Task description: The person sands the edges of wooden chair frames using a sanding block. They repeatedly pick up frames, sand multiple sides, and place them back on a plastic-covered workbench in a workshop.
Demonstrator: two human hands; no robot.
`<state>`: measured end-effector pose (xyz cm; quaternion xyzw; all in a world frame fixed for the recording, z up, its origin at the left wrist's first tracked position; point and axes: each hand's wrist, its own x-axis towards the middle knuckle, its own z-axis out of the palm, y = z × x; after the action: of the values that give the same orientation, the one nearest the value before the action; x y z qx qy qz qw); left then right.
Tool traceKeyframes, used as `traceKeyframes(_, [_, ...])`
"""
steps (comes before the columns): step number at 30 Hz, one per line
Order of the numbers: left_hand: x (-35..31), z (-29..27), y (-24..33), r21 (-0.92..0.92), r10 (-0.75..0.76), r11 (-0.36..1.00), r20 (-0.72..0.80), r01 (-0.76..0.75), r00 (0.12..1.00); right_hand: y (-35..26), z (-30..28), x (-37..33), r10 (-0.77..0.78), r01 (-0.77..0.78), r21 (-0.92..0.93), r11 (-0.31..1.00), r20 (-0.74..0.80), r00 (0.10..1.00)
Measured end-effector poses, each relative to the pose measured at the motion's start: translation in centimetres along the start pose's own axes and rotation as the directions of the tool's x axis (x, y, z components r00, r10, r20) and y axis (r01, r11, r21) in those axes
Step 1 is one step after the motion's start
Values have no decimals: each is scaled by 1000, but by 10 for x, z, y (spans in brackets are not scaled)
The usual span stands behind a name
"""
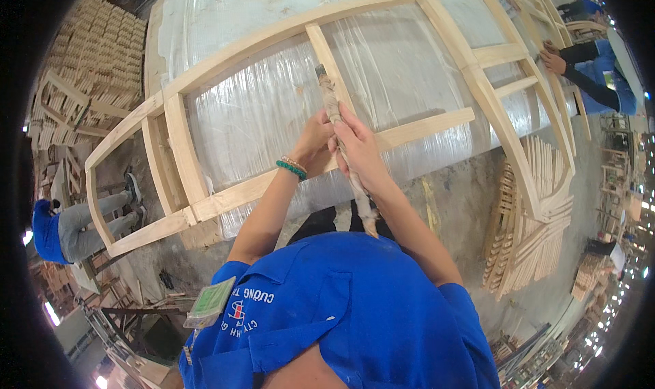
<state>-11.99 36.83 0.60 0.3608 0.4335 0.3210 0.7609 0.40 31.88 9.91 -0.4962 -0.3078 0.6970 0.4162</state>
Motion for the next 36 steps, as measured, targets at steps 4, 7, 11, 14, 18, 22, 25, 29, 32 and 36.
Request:
traceKeyframes(4, [1,-11,-1,-10,118,993,5,-118,993,4,22,17,-1,3,53,999,-40,999])
traceKeyframes(7, [-6,-2,4,-82,54,995,28,-51,998,9,18,27,45,-34,115,993,-94,995])
traceKeyframes(11, [-12,-11,5,-18,34,999,-24,-35,999,4,38,31,128,-88,225,970,-168,977])
traceKeyframes(14, [-11,-12,-1,42,71,997,-47,-69,996,11,46,35,103,-58,224,973,-197,975])
traceKeyframes(18, [-11,-8,2,-22,-43,999,4,43,999,19,34,37,68,-26,213,977,-194,979])
traceKeyframes(22, [0,-16,-13,47,77,996,-22,-76,997,16,30,44,92,-61,301,952,-89,992])
traceKeyframes(25, [2,-22,-18,41,26,999,19,-26,999,22,31,45,28,-9,158,987,-123,992])
traceKeyframes(29, [-2,-9,-12,108,100,989,-36,-96,994,21,24,49,88,-46,295,955,-130,988])
traceKeyframes(32, [-6,-9,-14,70,152,987,-61,-147,987,20,29,50,101,-53,323,945,-133,986])
traceKeyframes(36, [2,-16,-21,17,120,993,0,-120,993,22,27,52,89,-32,372,928,-137,987])
